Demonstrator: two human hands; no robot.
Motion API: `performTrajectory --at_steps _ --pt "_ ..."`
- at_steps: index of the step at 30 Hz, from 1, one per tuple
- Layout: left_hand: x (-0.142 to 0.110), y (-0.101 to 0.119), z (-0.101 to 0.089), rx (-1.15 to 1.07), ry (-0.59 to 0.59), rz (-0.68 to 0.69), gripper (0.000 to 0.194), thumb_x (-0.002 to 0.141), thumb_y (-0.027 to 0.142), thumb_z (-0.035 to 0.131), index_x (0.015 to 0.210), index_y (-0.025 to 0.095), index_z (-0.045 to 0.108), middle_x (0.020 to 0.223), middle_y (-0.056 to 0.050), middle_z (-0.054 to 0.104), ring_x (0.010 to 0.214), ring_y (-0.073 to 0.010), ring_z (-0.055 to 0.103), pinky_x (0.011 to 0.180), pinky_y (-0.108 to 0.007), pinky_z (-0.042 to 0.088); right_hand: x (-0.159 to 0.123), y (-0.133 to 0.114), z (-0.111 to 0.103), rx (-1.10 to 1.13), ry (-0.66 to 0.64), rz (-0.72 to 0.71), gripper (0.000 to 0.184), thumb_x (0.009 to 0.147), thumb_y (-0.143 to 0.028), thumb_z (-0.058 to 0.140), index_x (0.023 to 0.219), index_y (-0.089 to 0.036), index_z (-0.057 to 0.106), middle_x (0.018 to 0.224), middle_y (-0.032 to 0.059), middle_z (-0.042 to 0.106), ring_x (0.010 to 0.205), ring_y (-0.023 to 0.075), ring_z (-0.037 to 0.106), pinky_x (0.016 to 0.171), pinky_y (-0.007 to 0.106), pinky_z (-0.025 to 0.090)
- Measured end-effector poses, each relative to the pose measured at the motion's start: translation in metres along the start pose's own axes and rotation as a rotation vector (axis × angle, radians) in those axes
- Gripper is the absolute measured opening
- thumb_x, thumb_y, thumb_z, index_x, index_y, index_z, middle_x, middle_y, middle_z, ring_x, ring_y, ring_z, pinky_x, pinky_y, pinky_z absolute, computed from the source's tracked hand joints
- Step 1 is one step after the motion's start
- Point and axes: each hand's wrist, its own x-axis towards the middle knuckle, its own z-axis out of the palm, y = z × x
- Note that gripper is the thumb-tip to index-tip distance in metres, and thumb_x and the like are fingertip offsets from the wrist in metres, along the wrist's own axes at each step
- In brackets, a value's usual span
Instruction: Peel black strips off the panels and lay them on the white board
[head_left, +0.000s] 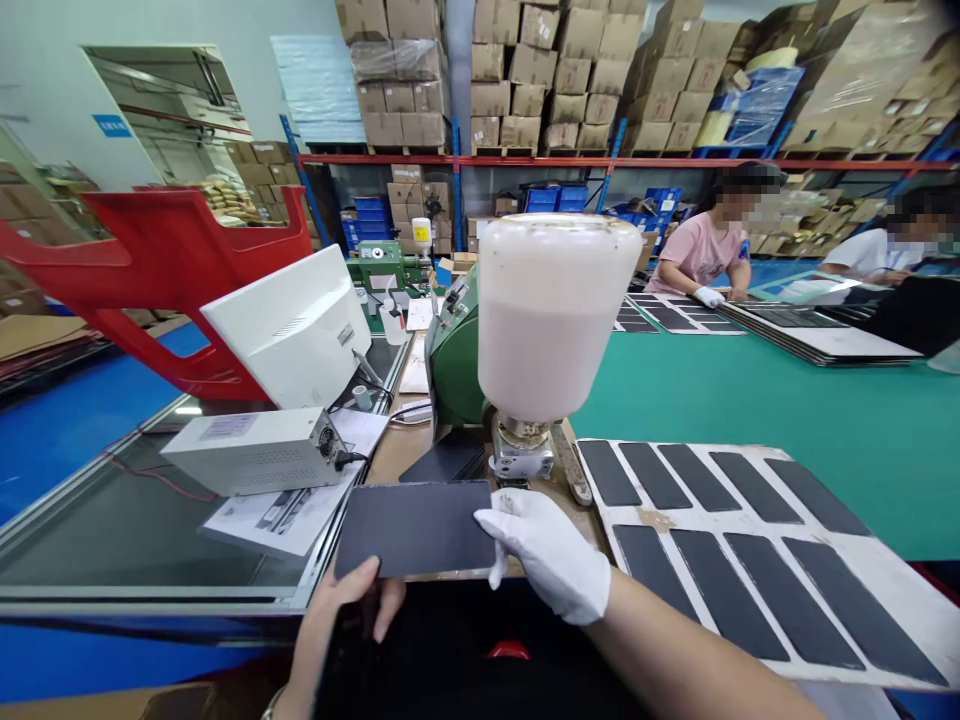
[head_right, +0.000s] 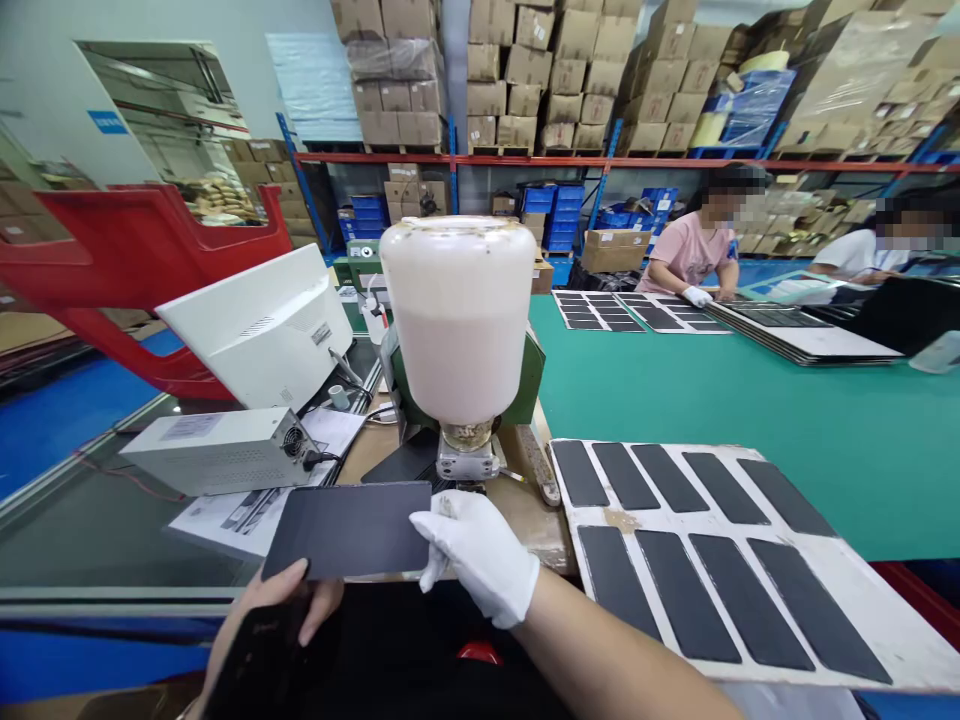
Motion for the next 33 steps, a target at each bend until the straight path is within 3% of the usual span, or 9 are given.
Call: performTrajectory --at_steps 3,6,9,12,17,20,25,29,33 --pt "0.004 -0.003 0.015 -0.044 -0.034 0.013 0.056 0.084 0.053 0.040 0.038 0.021 0.045 0.034 0.001 0.035 0.036 -0.0114 0.033 0.047 -0.029 0.033 -0.014 -0.008 -0.019 -0.138 -0.048 0.007 0.028 0.079 -0.045 0.059 0.069 -0.019 0.055 0.054 -0.0018 0.060 0.051 0.0146 0.058 0.056 0.027 0.046" --pt "0.017 -0.002 0.036 -0.181 -0.111 -0.014 0.028 0.079 0.045 0.056 0.074 0.018 0.064 0.037 0.006 0.041 0.033 -0.0084 0.029 0.040 -0.024 0.025 -0.033 -0.008 -0.050 -0.181 0.005 -0.033 0.039 0.081 -0.054 0.053 0.076 -0.016 0.060 0.065 0.0040 0.066 0.062 0.0181 0.062 0.065 0.032 0.048" --pt "0.036 0.010 0.063 -0.293 -0.350 -0.035 0.026 0.071 0.027 0.065 0.095 0.019 0.063 0.054 0.004 0.057 0.037 -0.0067 0.037 0.042 -0.021 0.031 -0.051 0.006 -0.077 -0.070 0.101 -0.032 0.050 0.087 -0.058 0.039 0.089 -0.013 0.062 0.070 0.0081 0.067 0.064 0.0193 0.064 0.065 0.035 0.049" --pt "0.054 0.028 0.094 -0.330 -0.550 -0.090 0.014 0.069 0.019 0.061 0.081 0.015 0.065 0.056 0.002 0.059 0.039 -0.0060 0.041 0.044 -0.020 0.035 -0.062 0.021 -0.091 -0.038 0.145 -0.012 0.045 0.087 -0.054 0.042 0.095 -0.015 0.063 0.080 0.0103 0.069 0.072 0.0211 0.065 0.068 0.037 0.050" --pt "0.071 0.046 0.121 -0.328 -0.502 -0.168 0.015 0.066 0.025 0.061 0.057 0.016 0.053 0.042 0.005 0.047 0.031 -0.0050 0.035 0.032 -0.018 0.023 -0.066 0.016 -0.090 -0.286 0.338 -0.074 0.048 0.084 -0.059 0.044 0.110 -0.023 0.062 0.114 0.0093 0.063 0.109 0.0262 0.055 0.095 0.044 0.043" --pt "0.071 0.045 0.109 -0.320 -0.424 -0.153 0.017 0.068 0.028 0.060 0.059 0.016 0.052 0.043 0.006 0.047 0.031 -0.0049 0.036 0.030 -0.017 0.022 -0.061 0.000 -0.072 -0.362 0.283 -0.097 0.047 0.088 -0.057 0.038 0.114 -0.026 0.061 0.121 0.0071 0.060 0.117 0.0253 0.050 0.103 0.044 0.036" --pt "0.058 0.032 0.055 -0.296 -0.263 -0.181 0.019 0.071 0.032 0.062 0.079 0.015 0.061 0.047 0.006 0.050 0.033 -0.0052 0.038 0.032 -0.017 0.025 -0.034 -0.012 -0.023 -0.372 0.092 -0.125 0.044 0.089 -0.055 0.038 0.111 -0.025 0.062 0.118 0.0049 0.061 0.112 0.0232 0.054 0.103 0.042 0.037" --pt "0.039 0.028 0.013 -0.270 -0.122 -0.161 0.032 0.072 0.039 0.063 0.094 0.017 0.064 0.050 0.004 0.055 0.036 -0.0081 0.042 0.034 -0.019 0.028 -0.009 -0.016 0.005 -0.250 -0.067 -0.128 0.035 0.085 -0.052 0.047 0.089 -0.023 0.066 0.092 0.0045 0.067 0.089 0.0211 0.061 0.085 0.036 0.048" --pt "0.024 0.033 0.005 -0.240 -0.190 -0.092 0.028 0.071 0.037 0.066 0.088 0.016 0.068 0.058 -0.001 0.061 0.052 -0.0137 0.055 0.050 -0.023 0.042 0.003 -0.022 0.009 -0.123 -0.196 -0.060 0.024 0.074 -0.039 0.065 0.086 -0.018 0.062 0.079 0.0016 0.064 0.072 0.0158 0.058 0.067 0.027 0.047"
